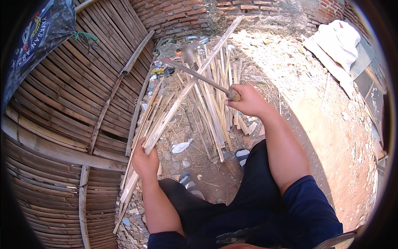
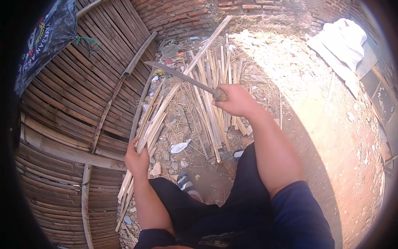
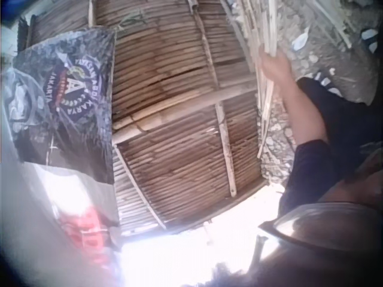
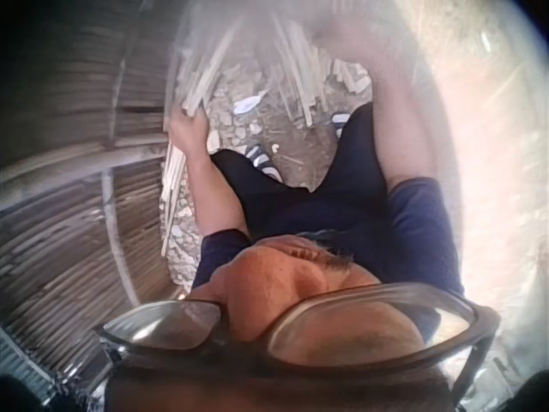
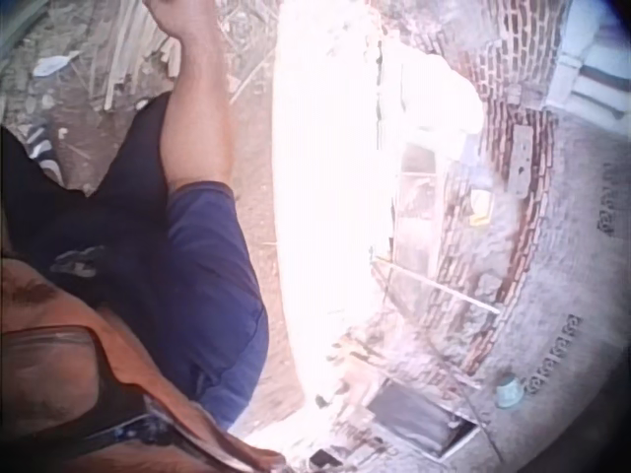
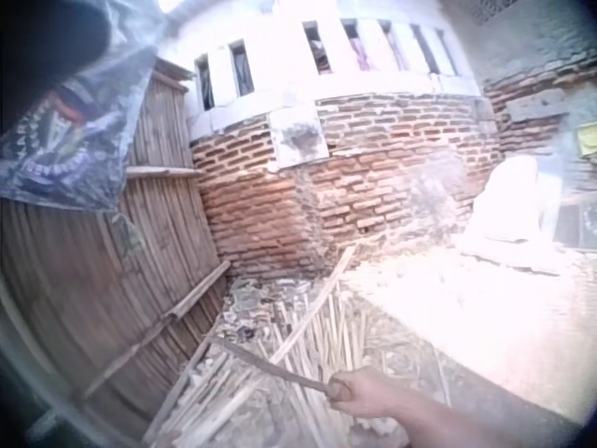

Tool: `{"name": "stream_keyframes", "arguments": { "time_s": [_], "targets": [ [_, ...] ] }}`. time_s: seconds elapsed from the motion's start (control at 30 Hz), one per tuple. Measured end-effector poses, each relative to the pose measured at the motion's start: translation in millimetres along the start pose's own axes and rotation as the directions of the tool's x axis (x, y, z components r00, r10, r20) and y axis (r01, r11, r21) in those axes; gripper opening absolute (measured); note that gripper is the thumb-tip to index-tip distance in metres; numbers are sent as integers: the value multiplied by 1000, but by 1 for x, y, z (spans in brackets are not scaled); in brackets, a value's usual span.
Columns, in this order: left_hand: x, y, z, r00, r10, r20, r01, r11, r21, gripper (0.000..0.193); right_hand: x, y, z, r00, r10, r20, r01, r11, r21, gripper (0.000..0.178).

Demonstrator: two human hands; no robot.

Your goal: The person shaves a thin strip of bamboo using a machete, removing outer layers and smoothing the surface by hand.

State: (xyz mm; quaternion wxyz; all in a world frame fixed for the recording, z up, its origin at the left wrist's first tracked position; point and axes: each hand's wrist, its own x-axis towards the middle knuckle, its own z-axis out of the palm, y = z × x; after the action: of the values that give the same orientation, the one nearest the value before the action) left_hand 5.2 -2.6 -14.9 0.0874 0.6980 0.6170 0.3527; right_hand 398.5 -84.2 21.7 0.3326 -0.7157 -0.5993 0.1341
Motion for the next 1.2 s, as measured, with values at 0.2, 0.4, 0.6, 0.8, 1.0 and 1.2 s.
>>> {"name": "stream_keyframes", "arguments": {
  "time_s": [0.2,0.4,0.6,0.8,1.0,1.2],
  "targets": [
    [-3,-2,0,998,53,-36,-51,996,72,40,-16,-61,24,934,-191,303,267,935,-233,32],
    [-2,-6,-14,997,-57,-42,56,998,-33,45,4,-12,-2,996,75,54,-74,997,-20,33],
    [0,4,-18,995,-101,-8,101,994,29,45,-2,-7,-3,992,125,-25,-127,990,-67,41],
    [-4,-3,-8,999,-16,31,15,999,50,43,-16,-63,36,934,-200,295,284,918,-276,30],
    [-3,-8,-12,998,41,-57,-37,998,56,47,-3,-35,21,980,-131,149,152,978,-142,31],
    [0,-12,-11,998,-1,-62,4,999,49,49,5,7,1,982,81,-169,-87,996,-29,36]
  ]
}}
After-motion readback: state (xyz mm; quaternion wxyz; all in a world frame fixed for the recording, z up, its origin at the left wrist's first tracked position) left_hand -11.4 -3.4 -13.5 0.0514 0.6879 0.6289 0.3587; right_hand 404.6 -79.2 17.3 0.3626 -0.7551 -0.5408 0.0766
